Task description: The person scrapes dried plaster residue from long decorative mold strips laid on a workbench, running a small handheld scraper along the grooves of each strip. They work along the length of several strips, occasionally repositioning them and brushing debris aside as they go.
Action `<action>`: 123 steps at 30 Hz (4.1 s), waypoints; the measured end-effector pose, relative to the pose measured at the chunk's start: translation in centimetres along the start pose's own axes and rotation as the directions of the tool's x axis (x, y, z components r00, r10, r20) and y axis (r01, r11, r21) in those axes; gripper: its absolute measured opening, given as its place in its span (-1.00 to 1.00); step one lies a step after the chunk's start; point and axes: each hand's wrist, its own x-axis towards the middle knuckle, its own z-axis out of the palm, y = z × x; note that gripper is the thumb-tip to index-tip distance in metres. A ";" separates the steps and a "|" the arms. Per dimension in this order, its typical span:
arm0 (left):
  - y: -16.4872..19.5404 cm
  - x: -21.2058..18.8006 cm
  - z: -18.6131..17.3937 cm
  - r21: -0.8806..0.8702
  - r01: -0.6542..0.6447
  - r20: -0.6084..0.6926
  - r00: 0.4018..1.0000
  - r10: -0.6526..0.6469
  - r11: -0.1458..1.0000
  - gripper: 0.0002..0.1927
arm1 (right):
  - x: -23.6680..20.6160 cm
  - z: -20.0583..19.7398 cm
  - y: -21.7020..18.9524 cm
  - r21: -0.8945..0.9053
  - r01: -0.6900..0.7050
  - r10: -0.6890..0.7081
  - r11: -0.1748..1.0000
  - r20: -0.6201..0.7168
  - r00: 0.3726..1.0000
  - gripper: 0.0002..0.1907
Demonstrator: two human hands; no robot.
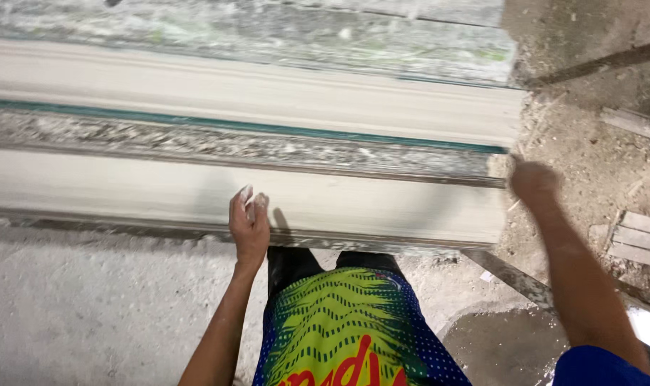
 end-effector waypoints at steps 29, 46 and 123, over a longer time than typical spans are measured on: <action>5.8 -3.2 4.8 0.081 0.018 -0.054 0.998 -0.014 0.997 -0.62 | 13.7 -19.9 -6.7 0.888 -0.296 0.144 -0.353 0.364 0.920 -0.75; 3.9 -4.1 5.0 0.012 0.111 -0.113 0.988 -0.109 0.994 -0.65 | 18.1 -15.9 0.3 0.986 -0.089 0.393 0.142 0.026 0.919 -0.82; 3.5 -5.6 2.7 -0.051 0.058 -0.144 0.988 -0.065 0.997 -0.67 | 0.8 -1.5 13.9 0.474 0.343 -0.406 0.811 0.033 0.913 -0.52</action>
